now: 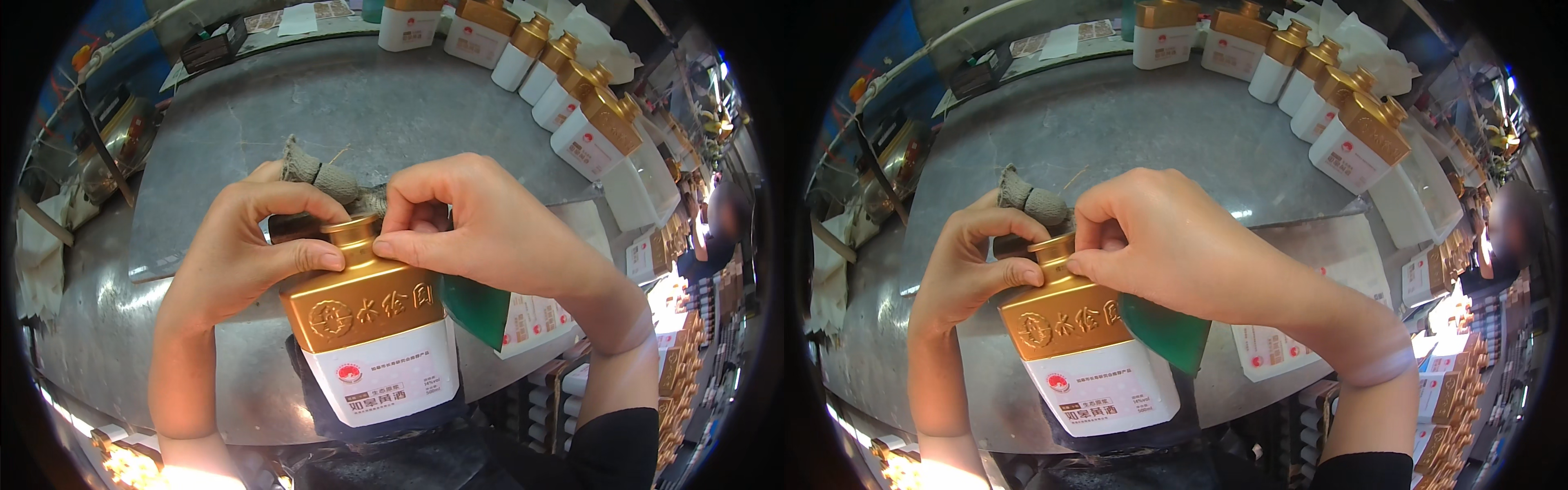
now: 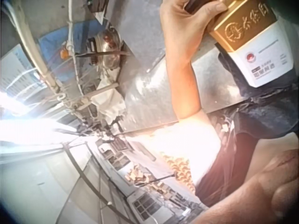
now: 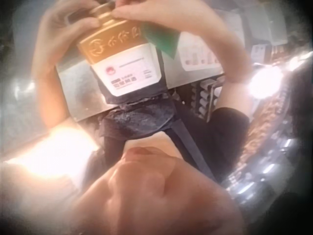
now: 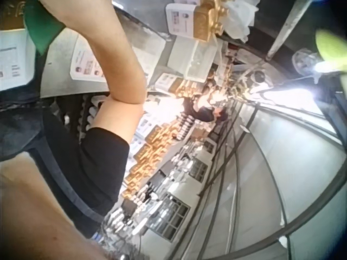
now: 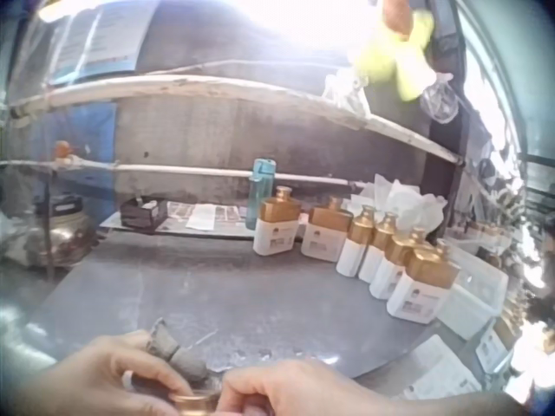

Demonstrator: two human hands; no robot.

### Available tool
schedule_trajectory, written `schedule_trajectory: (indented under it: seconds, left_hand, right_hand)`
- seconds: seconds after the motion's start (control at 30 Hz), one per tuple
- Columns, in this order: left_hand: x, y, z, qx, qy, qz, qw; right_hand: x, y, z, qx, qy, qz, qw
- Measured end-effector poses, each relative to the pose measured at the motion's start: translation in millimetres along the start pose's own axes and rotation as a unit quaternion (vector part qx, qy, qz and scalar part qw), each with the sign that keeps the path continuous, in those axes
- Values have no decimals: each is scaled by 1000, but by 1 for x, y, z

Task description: The person applies paper labels to the bodies of gold and white bottles. They pick up a bottle, align a label from a sheet, smooth it onto the surface using a green plastic scraper, and then place the bottle on a metal tray. The process is repeated for multiple bottles.

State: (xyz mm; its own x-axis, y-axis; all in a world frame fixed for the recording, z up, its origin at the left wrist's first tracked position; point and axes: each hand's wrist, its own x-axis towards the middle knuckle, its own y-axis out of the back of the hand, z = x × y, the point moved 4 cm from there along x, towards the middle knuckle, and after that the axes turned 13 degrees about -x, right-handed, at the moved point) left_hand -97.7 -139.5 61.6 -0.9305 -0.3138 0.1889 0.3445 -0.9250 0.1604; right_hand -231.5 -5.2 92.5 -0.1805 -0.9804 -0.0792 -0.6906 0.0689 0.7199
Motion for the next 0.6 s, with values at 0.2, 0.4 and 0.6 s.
schedule_trajectory:
  seconds: [0.2, 0.4, 0.6]
  left_hand:
    - [-7, 3, 7, 78, -99, 51, 991]
    - [-51, -12, 23, 189, -109, 89, 972]
    - [-50, -18, 35, 202, -120, 124, 964]
  right_hand:
    - [-11, 18, -6, -197, 55, 107, 973]
    - [-50, 24, 13, -77, -37, 135, 987]
    - [-70, 23, 32, -4, -43, 153, 987]
